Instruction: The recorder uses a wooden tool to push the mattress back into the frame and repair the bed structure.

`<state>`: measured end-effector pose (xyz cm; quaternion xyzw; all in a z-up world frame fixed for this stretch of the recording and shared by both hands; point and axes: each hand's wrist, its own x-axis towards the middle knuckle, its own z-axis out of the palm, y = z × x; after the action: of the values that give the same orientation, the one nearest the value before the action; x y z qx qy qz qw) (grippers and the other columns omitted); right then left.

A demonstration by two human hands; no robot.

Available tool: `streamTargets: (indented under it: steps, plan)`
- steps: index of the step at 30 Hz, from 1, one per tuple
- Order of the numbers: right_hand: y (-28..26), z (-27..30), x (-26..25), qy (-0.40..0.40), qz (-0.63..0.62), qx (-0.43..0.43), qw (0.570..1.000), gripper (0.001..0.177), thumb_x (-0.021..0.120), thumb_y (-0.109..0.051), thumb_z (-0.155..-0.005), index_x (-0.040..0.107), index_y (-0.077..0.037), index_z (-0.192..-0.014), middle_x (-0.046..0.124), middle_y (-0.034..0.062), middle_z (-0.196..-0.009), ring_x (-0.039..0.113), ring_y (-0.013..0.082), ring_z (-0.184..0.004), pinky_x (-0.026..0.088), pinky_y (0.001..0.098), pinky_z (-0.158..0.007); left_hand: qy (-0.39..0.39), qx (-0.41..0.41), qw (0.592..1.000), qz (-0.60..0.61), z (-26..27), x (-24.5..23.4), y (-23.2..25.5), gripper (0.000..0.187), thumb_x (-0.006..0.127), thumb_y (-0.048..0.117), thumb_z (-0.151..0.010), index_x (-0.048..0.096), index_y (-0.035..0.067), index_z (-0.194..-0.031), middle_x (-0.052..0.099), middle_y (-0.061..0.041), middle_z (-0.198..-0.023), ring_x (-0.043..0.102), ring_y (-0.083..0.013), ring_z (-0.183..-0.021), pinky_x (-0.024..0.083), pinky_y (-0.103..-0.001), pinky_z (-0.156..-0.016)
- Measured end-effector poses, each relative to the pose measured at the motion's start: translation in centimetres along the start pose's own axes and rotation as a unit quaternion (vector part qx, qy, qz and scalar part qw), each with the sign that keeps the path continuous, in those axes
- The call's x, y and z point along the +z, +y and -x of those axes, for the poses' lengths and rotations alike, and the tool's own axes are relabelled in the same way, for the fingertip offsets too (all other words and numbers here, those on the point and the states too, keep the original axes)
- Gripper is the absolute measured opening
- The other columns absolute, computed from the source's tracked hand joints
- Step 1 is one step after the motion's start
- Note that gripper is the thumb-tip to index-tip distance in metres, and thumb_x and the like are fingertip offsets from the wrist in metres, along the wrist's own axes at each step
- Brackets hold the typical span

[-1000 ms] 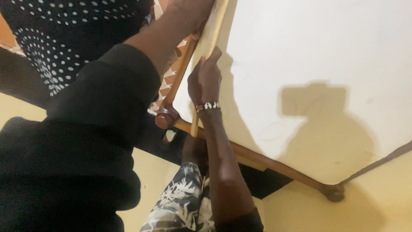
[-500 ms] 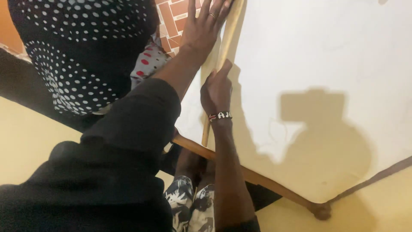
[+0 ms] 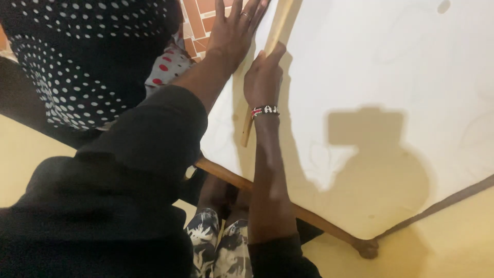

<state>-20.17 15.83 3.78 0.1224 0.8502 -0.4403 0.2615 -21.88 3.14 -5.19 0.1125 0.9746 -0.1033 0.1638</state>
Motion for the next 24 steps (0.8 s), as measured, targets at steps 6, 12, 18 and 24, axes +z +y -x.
streamTargets:
  steps: [6, 12, 18, 24]
  plan:
    - [-1.6, 7.2, 0.2, -0.046, -0.016, 0.068, 0.996, 0.031, 0.044, -0.02, -0.105, 0.035, -0.005, -0.131, 0.07, 0.0353, -0.089, 0.066, 0.0569, -0.087, 0.049, 0.0658, -0.075, 0.007, 0.006, 0.997, -0.076, -0.5, -1.3, -0.2, 0.097, 0.065, 0.025, -0.097, 0.011, 0.012, -0.176, 0.009, -0.009, -0.177, 0.015, -0.0401, -0.155, 0.018, -0.077, -0.11]
    - [-1.7, 1.4, 0.5, -0.049, 0.05, 0.071, 0.995, 0.03, 0.045, -0.022, -0.108, 0.034, -0.002, -0.127, 0.071, 0.0345, -0.093, 0.068, 0.0549, -0.092, 0.052, 0.063, -0.074, -0.056, 0.003, 0.987, -0.15, -0.7, -1.8, 0.1, 0.114, 0.074, 0.025, -0.081, 0.006, 0.018, -0.171, -0.004, -0.013, -0.173, 0.005, -0.0434, -0.153, 0.014, -0.08, -0.106]
    - [-3.7, 3.0, -0.8, -0.023, 0.044, 0.078, 0.996, 0.037, 0.046, -0.018, -0.104, 0.031, -0.004, -0.135, 0.07, 0.0354, -0.093, 0.067, 0.0546, -0.091, 0.05, 0.0629, -0.075, -0.006, -0.004, 0.998, -0.066, -0.7, -1.9, 0.2, 0.091, 0.064, 0.025, -0.098, 0.012, 0.015, -0.172, -0.003, -0.012, -0.176, 0.01, -0.0464, -0.156, 0.013, -0.084, -0.109]
    - [-3.3, -4.0, -1.3, 0.003, 0.012, 0.04, 0.999, 0.032, 0.046, -0.016, -0.104, 0.033, 0.002, -0.126, 0.069, 0.0361, -0.103, 0.071, 0.0531, -0.09, 0.056, 0.0607, -0.074, 0.009, -0.023, 0.995, 0.094, -1.2, -1.4, 1.0, 0.081, 0.058, 0.03, -0.103, 0.014, 0.018, -0.171, -0.003, -0.006, -0.176, 0.008, -0.0464, -0.16, 0.01, -0.084, -0.118]
